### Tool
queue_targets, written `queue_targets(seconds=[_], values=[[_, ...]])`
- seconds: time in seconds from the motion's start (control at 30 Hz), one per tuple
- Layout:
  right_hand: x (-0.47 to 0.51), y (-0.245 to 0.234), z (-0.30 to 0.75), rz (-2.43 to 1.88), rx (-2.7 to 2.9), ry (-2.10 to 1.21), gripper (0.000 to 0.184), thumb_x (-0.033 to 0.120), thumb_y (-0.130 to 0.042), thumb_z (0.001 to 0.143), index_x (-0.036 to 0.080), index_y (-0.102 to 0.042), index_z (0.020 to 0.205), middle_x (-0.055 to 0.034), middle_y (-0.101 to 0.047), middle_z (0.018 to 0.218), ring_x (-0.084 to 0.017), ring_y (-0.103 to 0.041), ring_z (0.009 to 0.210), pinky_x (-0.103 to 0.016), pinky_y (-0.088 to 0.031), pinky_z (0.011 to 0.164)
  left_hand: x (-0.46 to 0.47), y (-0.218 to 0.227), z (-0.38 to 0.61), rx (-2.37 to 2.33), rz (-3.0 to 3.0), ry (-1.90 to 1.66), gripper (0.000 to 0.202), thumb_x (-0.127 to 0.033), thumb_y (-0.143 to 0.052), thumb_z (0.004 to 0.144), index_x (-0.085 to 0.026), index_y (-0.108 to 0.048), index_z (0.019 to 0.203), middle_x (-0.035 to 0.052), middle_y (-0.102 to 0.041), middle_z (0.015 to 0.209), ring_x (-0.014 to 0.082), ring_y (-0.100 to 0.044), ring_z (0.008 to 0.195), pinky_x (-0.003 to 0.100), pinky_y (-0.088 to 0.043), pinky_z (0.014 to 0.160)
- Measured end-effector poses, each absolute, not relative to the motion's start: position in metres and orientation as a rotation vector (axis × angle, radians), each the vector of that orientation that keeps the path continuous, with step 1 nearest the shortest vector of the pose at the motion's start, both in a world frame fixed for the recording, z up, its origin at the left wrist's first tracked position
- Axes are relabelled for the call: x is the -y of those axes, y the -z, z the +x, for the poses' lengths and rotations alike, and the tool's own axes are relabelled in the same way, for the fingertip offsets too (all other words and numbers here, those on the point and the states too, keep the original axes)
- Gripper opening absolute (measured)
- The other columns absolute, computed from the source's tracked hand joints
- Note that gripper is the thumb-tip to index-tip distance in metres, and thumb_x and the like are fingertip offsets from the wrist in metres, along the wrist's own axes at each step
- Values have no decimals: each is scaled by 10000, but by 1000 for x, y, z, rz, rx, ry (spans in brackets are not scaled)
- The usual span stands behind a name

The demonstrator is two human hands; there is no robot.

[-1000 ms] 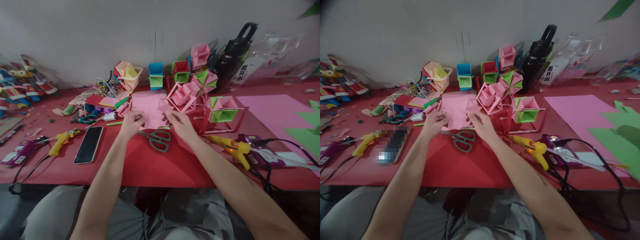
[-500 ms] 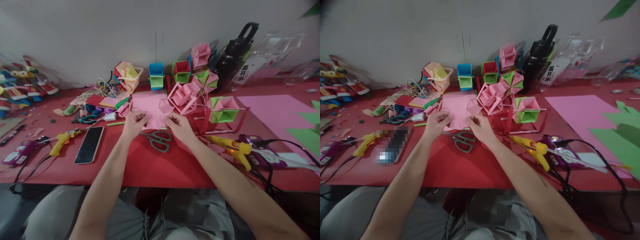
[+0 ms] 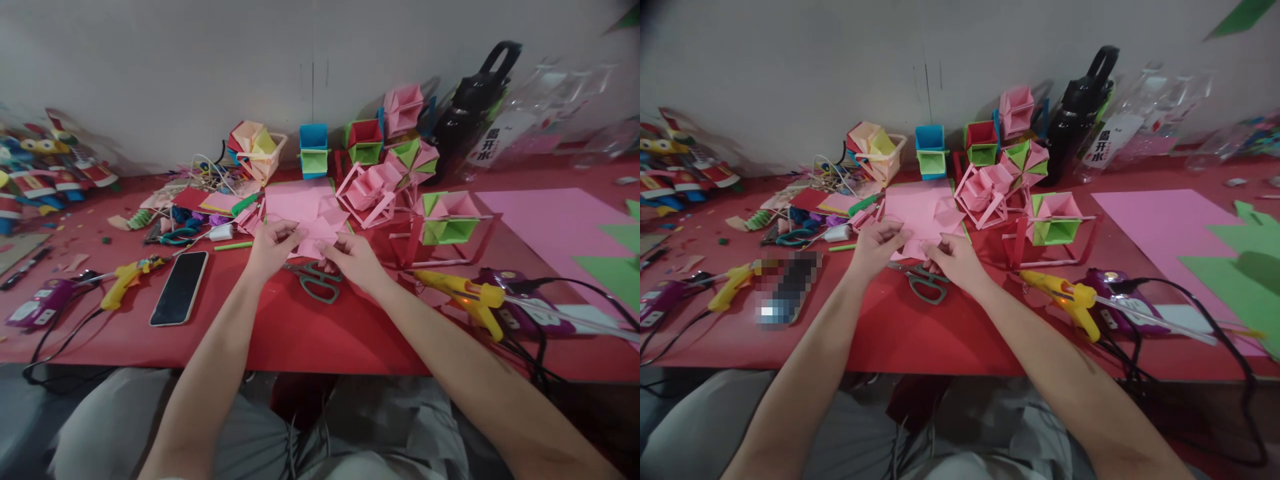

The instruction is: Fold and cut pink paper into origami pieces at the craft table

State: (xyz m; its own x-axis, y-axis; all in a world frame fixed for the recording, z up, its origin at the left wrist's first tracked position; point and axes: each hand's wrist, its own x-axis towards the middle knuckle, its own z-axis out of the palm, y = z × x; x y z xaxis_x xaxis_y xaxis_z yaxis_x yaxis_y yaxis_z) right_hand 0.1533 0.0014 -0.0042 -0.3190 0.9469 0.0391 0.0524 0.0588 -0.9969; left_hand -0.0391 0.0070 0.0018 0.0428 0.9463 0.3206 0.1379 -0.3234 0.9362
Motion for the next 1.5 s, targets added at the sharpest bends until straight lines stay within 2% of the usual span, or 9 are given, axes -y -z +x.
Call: queue_targets(seconds=[0.1, 0.2, 0.3, 0.47, 0.67, 0.77, 1.03, 1.33, 1.5], values=[[-3, 8, 154, -1015, 1579, -1252, 414, 556, -793, 766, 181, -616, 784, -49, -708, 724, -163, -659, 642, -276, -527, 566, -8, -1, -41, -1158, 1606, -1378, 281, -416, -758, 806, -148, -748, 885, 9, -670, 697, 111, -575, 615, 227, -474, 579], [-7, 12, 155, -930, 1570, -1093, 454, 463, -813, 759, 196, -662, 1094, -95, -715, 1061, -206, -687, 907, -306, -571, 680, -8, -1, -43, -1179, 1721, -1314, 248, -372, -711, 841, -144, -762, 924, 56, -751, 876, 151, -649, 777, 262, -524, 737], [-9, 14, 158, -897, 1578, -1069, 460, 369, -753, 815, 218, -643, 1234, -91, -710, 1095, -196, -690, 891, -333, -583, 722, -8, -1, -43, -1238, 1817, -1219, 252, -349, -678, 865, -148, -771, 986, 74, -769, 958, 180, -670, 865, 294, -530, 827], [-11, 16, 158, -908, 1593, -989, 307, 278, -705, 840, 185, -702, 1133, -66, -705, 928, -189, -688, 832, -340, -582, 748, -7, 1, -41, -1254, 1792, -1198, 327, -358, -707, 840, -162, -741, 1099, 75, -729, 1007, 165, -636, 864, 264, -516, 754], [-10, 17, 158, -873, 1592, -1044, 392, 323, -734, 836, 208, -667, 1205, -42, -658, 925, -143, -631, 703, -300, -576, 644, -7, 5, -41, -1258, 1705, -1197, 443, -301, -775, 769, -168, -682, 1181, -65, -449, 612, 92, -436, 578, 207, -377, 561], [-8, 16, 159, -876, 1632, -1003, 369, 325, -711, 862, 210, -662, 1209, -45, -657, 941, -138, -628, 700, -295, -572, 644, -6, 4, -40, -1233, 1688, -1190, 423, -302, -776, 760, -162, -682, 1148, -84, -358, 584, 87, -384, 553, 208, -327, 536], [-7, 17, 160, -869, 1763, -716, 351, 269, -680, 905, 233, -680, 1255, -88, -687, 1117, -167, -662, 788, -329, -604, 709, -7, 2, -38, -1258, 1667, -1235, 349, -321, -767, 752, -160, -698, 1053, 13, -623, 812, 135, -592, 752, 226, -469, 642], [-6, 12, 161, -832, 1865, -492, 278, 207, -656, 924, 211, -703, 1198, -97, -688, 1107, -212, -673, 941, -405, -580, 890, -7, 3, -39, -1306, 1712, -1251, 351, -300, -760, 778, -175, -705, 1102, 48, -712, 1010, 141, -640, 828, 264, -513, 778], [-5, 10, 161, -864, 1793, -579, 118, 244, -693, 893, 208, -693, 1005, -61, -657, 980, -172, -644, 801, -332, -561, 727, -7, 7, -37, -1255, 1757, -1233, 351, -283, -767, 767, -187, -697, 1097, 63, -702, 1106, 163, -646, 926, 282, -516, 828]])
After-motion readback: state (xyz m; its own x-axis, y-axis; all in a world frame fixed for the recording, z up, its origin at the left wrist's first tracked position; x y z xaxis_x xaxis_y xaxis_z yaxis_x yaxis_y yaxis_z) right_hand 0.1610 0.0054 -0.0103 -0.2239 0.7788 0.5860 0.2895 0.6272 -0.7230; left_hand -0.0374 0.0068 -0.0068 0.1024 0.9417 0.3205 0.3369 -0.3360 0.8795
